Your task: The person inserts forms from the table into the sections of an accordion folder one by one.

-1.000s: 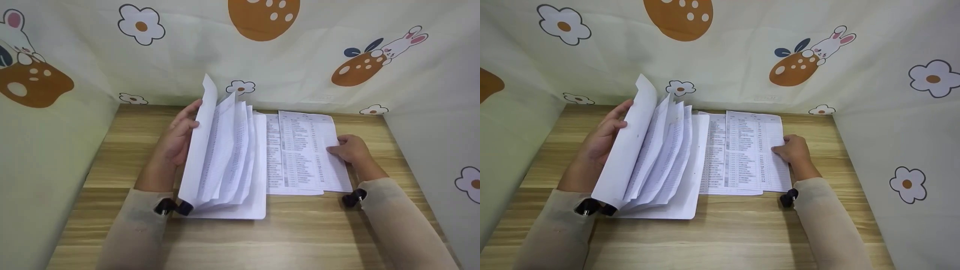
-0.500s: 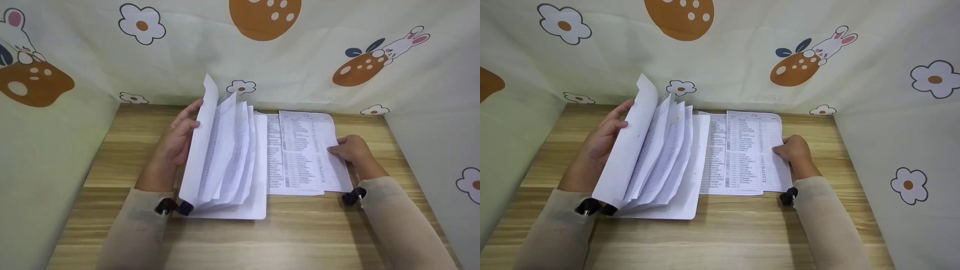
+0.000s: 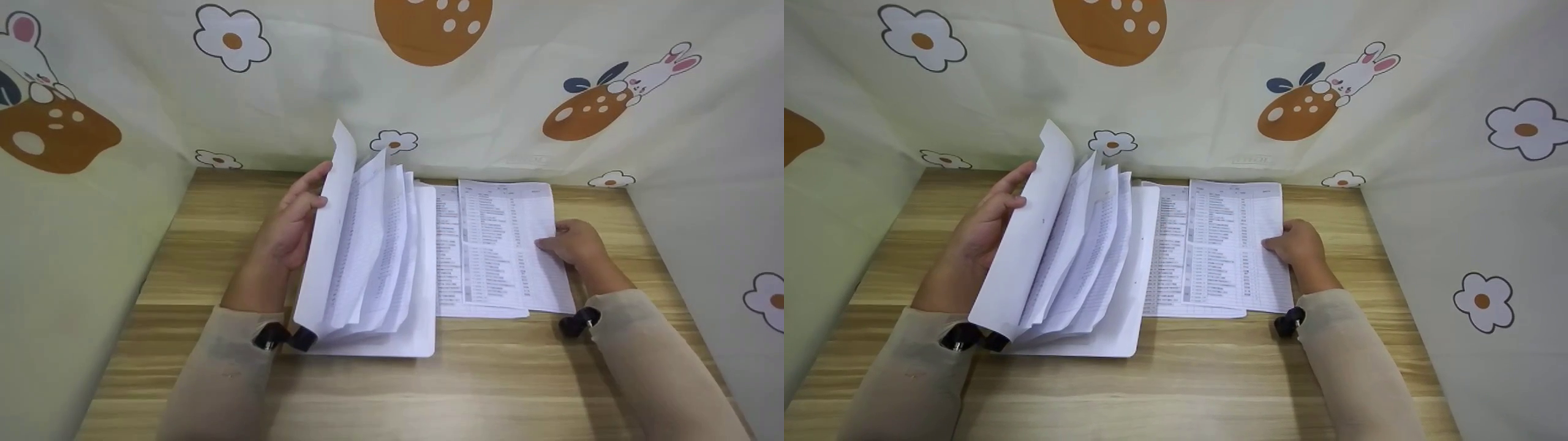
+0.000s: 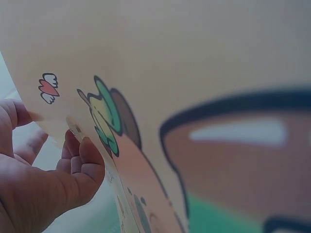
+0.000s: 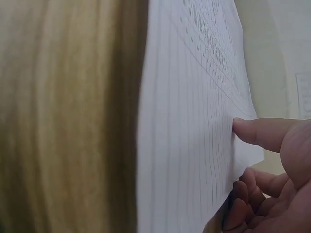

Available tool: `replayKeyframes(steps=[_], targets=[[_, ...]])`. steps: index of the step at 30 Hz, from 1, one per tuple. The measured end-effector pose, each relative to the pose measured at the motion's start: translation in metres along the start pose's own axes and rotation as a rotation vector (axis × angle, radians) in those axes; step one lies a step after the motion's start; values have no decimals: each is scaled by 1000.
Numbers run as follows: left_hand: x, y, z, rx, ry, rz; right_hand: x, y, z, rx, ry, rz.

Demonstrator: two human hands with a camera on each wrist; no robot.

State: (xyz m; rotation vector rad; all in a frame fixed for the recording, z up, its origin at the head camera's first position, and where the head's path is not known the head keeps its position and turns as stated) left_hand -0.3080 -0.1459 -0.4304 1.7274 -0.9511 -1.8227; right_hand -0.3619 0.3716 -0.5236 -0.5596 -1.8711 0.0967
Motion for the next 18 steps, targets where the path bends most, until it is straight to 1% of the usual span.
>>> replayKeyframes(steps=[3,11,14,18], targets=[[0,0,0,1,6,-12,0,1,0,-12,2,34],[0,-1,0,7,4,-13,8,9,0,-9,58,44],[0,-1,1,9,7,-12,13,12,-2,12,68,75],[0,0,1,6,2,-16,20,15,-7,49,53,144]])
Point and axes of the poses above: each hand's wrist, its own z-axis towards the middle knuckle, its own x-axis out of the back of the hand, y = z × x, the point moved 9 cm from there along z, towards the middle knuckle, and after that the axes turned 13 degrees about -z, right-handed, at the moved point
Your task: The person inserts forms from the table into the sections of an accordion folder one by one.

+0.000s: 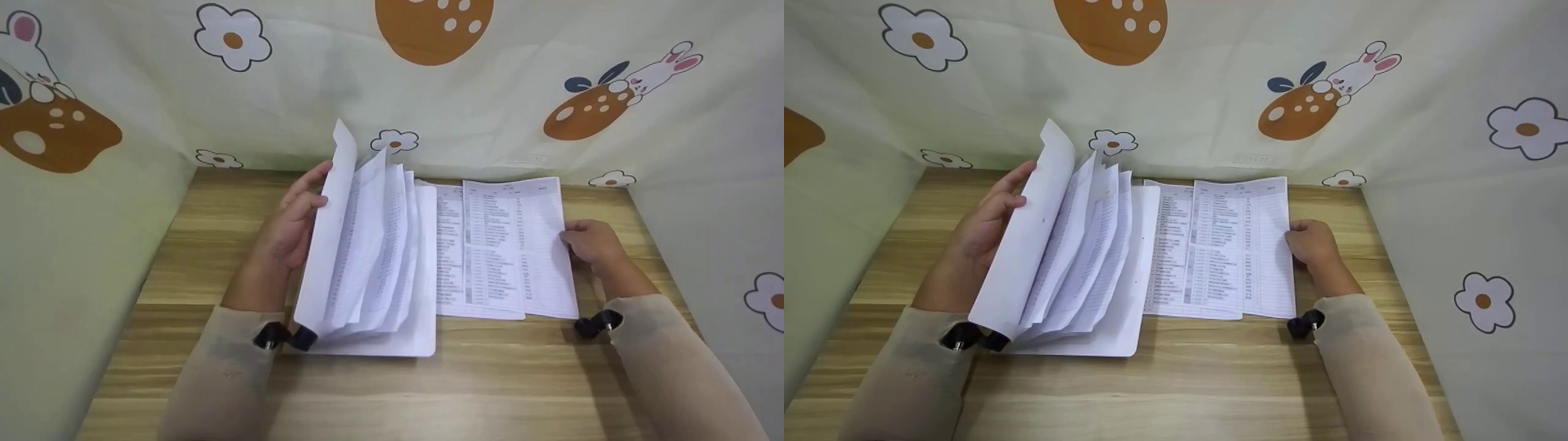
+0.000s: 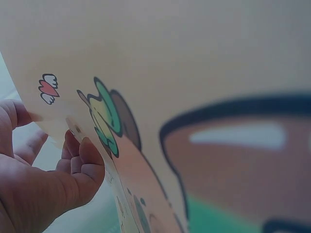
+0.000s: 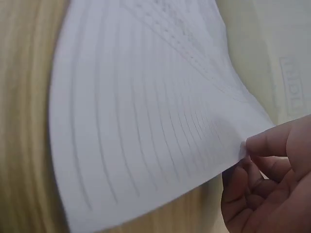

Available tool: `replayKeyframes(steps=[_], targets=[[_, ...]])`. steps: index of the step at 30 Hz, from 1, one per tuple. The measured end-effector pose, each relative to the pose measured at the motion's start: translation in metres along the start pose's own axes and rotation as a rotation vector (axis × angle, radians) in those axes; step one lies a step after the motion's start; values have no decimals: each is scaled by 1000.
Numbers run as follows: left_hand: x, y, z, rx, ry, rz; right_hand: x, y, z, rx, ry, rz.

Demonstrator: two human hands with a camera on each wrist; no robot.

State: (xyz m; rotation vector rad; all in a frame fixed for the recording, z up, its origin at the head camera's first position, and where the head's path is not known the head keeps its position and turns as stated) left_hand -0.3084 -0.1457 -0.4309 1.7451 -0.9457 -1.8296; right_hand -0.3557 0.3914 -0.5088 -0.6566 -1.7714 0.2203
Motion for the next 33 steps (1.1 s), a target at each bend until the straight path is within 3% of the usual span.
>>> replayKeyframes(steps=[11,20,29,33], targets=[[2,-1,1,5,-4,-10,10,10,-14,-36,-86,222],[1,-1,0,14,5,-3,13,5,-25,-20,-148,382],[0,-1,0,7,2,-10,16,-8,-43,-2,-261,743],[-2,0,0,3,-16,-19,19,-15,-52,29,-300,847]])
Point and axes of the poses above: each hand's wrist, its own z-axis towards the middle knuckle, its own x-axis out of the back of the hand, y = z × x, the point moved 9 cm from there along z, towards the middle knuckle, and after that the axes turned 13 degrees about -z, right-handed, at the moved point
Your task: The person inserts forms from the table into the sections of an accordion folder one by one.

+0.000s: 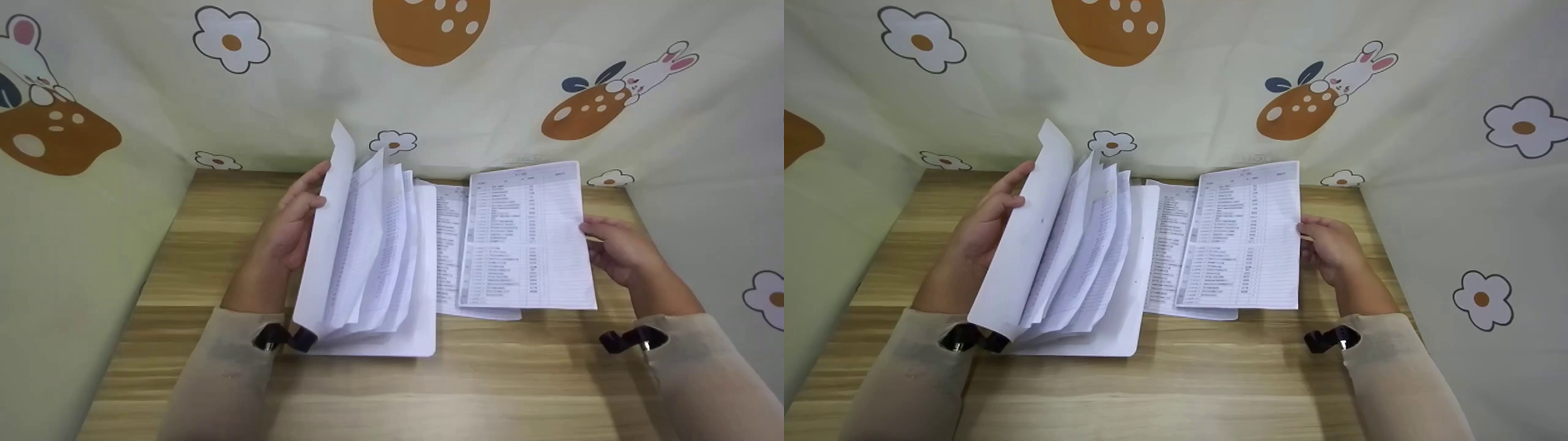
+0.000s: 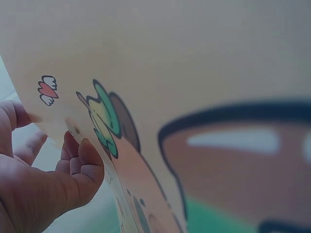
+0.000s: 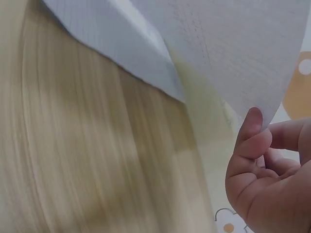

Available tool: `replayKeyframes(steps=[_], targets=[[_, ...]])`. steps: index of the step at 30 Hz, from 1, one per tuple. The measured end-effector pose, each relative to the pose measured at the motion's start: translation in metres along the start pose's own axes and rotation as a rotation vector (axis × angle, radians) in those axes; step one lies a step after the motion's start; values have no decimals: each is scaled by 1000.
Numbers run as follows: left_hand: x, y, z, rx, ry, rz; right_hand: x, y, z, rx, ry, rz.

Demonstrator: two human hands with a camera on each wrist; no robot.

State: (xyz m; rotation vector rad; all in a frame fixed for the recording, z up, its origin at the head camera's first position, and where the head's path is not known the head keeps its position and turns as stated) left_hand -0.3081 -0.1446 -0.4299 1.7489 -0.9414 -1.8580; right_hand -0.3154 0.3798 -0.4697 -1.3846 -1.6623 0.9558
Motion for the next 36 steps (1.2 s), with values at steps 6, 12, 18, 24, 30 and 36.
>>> replayKeyframes(steps=[6,12,18,24,30,36], targets=[[0,0,0,10,2,14,-14,-14,-13,82,-70,65],[0,0,0,6,6,7,-30,-25,-22,145,-98,111],[2,0,0,2,11,15,-42,-33,-28,170,-106,121],[1,0,-1,-4,13,13,-52,-38,-32,178,-123,129],[0,0,0,-1,12,2,-62,-39,-31,186,-138,138],[0,0,0,10,12,3,-71,-36,-29,168,-133,127]])
Point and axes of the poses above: each hand's wrist, its own z-axis towards the middle knuckle, its own x-axis out of the back of the hand, y = z × x, the point moved 9 cm from there along z, towards the middle knuckle, and after that the axes turned 13 degrees about -z, right-handed, at the moved point
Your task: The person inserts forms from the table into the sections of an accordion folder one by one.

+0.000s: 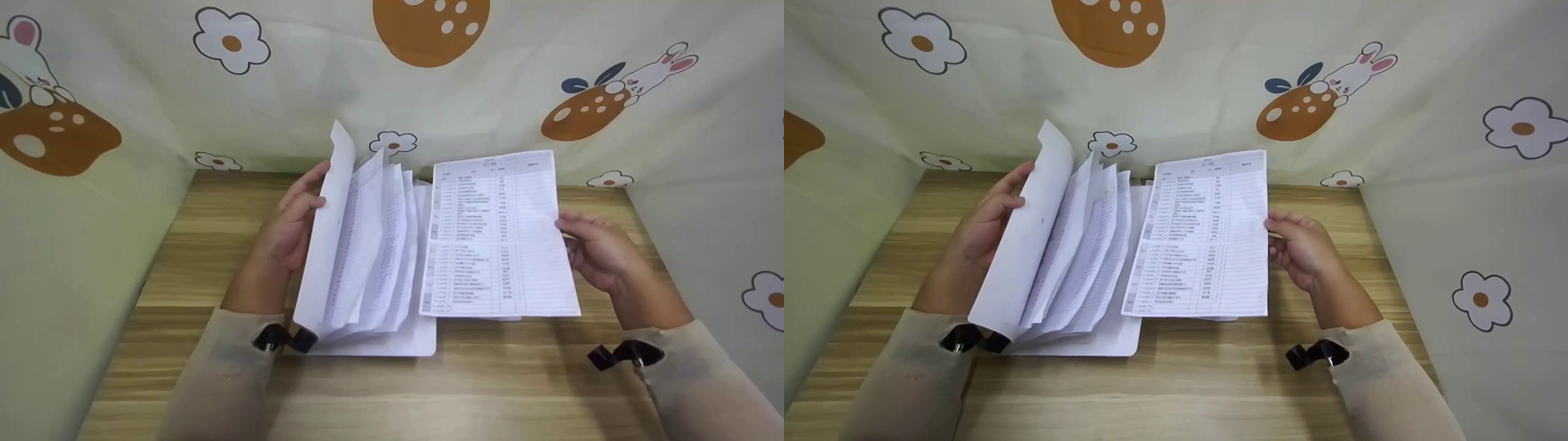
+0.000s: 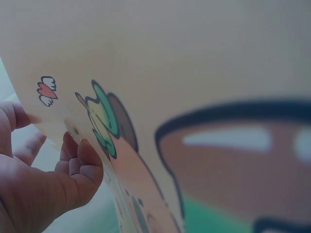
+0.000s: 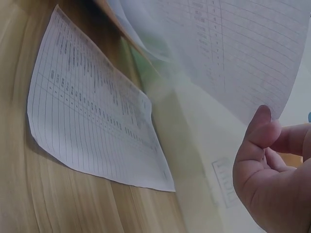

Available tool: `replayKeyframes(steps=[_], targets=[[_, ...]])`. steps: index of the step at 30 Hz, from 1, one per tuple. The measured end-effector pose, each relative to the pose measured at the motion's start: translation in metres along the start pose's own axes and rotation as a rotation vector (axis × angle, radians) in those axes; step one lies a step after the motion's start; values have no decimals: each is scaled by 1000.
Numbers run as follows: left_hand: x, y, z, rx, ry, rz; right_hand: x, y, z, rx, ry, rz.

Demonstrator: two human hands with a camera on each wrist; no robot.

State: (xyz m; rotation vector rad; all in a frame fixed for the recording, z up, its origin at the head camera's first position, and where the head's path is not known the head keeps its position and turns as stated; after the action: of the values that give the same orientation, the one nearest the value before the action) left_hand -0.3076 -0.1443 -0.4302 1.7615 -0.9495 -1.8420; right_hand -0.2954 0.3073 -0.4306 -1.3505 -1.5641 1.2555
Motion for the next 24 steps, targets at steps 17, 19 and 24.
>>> replayKeyframes(steps=[17,19,24], targets=[[1,0,0,8,17,18,2,0,0,-18,21,-34],[1,0,0,7,15,20,2,0,-1,-20,21,-37],[1,0,-1,1,2,19,3,-1,-2,-25,23,-29]])
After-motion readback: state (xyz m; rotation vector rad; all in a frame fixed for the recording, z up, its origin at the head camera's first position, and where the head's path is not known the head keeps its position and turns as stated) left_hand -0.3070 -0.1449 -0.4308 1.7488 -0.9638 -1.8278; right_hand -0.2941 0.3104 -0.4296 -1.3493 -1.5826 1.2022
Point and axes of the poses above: each hand's wrist, its own z-axis towards the middle knuckle, its own x-axis out of the back of the hand, y = z × x, the point moved 9 cm from there along z, towards the middle knuckle, and after that the axes turned 13 degrees about -z, right-handed, at the moved point
